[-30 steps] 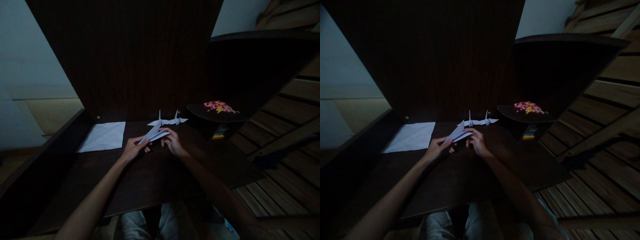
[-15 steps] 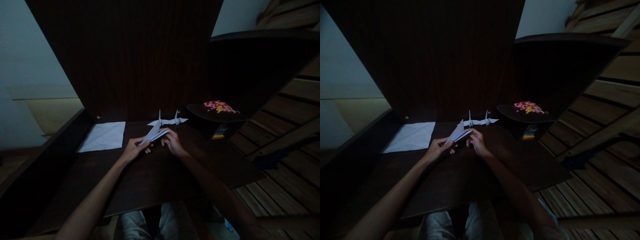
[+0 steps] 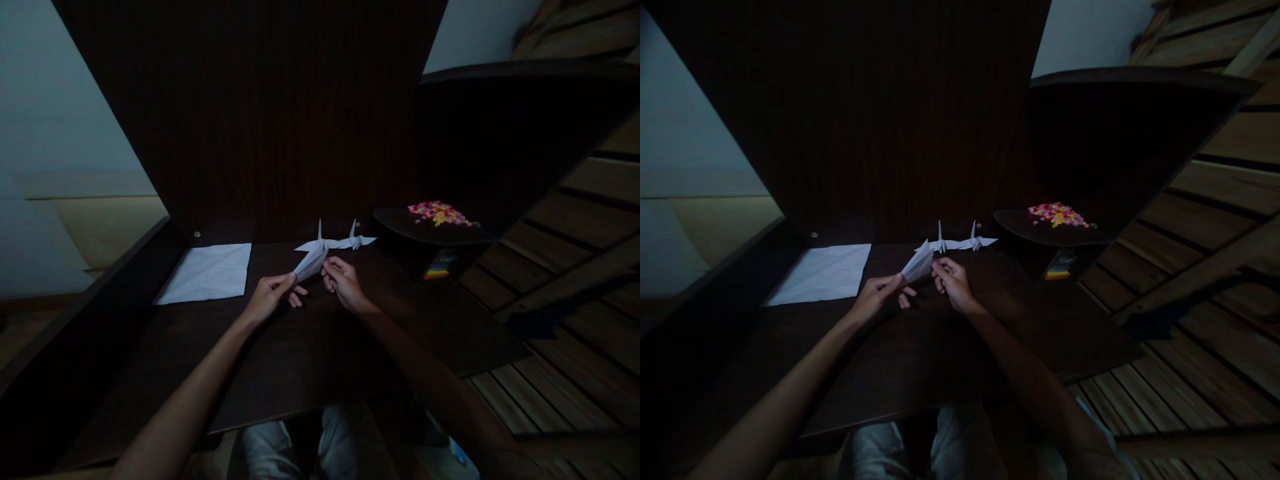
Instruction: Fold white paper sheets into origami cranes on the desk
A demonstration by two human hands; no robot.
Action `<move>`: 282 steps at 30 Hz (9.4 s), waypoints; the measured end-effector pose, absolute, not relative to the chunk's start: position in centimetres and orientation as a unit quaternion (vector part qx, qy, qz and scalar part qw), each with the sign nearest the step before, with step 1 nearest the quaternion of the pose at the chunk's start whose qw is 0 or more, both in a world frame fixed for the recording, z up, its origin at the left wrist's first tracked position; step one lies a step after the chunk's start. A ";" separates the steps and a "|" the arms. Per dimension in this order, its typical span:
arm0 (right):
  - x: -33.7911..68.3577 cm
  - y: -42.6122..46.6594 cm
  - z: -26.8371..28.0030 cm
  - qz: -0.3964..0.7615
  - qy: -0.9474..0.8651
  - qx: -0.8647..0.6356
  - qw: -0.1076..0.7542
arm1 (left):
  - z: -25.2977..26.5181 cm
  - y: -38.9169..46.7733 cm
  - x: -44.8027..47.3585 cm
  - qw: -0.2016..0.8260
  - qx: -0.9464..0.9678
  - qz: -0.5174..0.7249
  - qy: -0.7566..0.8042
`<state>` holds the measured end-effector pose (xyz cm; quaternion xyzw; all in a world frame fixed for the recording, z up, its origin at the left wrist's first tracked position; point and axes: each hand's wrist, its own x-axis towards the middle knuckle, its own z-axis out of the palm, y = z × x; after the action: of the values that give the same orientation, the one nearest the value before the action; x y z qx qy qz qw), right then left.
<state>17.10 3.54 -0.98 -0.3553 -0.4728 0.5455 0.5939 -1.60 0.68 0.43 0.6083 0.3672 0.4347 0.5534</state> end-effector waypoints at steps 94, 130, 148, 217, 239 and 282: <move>17.1 3.5 -1.7 0.593 -0.513 -0.311 0.537 | -0.4 1.1 -2.0 0.569 0.491 0.575 0.322; 17.2 3.4 -1.2 0.537 -0.502 -0.354 0.578 | 0.7 0.1 -2.0 0.500 0.563 0.518 0.405; 17.3 3.4 -1.5 0.555 -0.529 -0.331 0.551 | 0.3 1.4 -2.0 0.446 0.543 0.564 0.433; 16.2 3.4 -2.9 0.570 -0.497 -0.385 0.529 | -0.9 1.7 -1.9 0.519 0.542 0.521 0.406; 16.2 2.8 -2.8 0.362 -0.615 -0.448 0.538 | -1.0 0.8 -1.3 0.360 0.612 0.506 0.490; 18.4 5.2 -3.7 0.362 -0.571 -0.559 0.480 | -1.9 3.4 -5.3 0.321 0.555 0.489 0.592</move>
<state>18.38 5.23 -3.68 -0.5594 -0.5707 0.3621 0.4799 -5.28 3.44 -1.93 0.5547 0.5922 0.4885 0.3208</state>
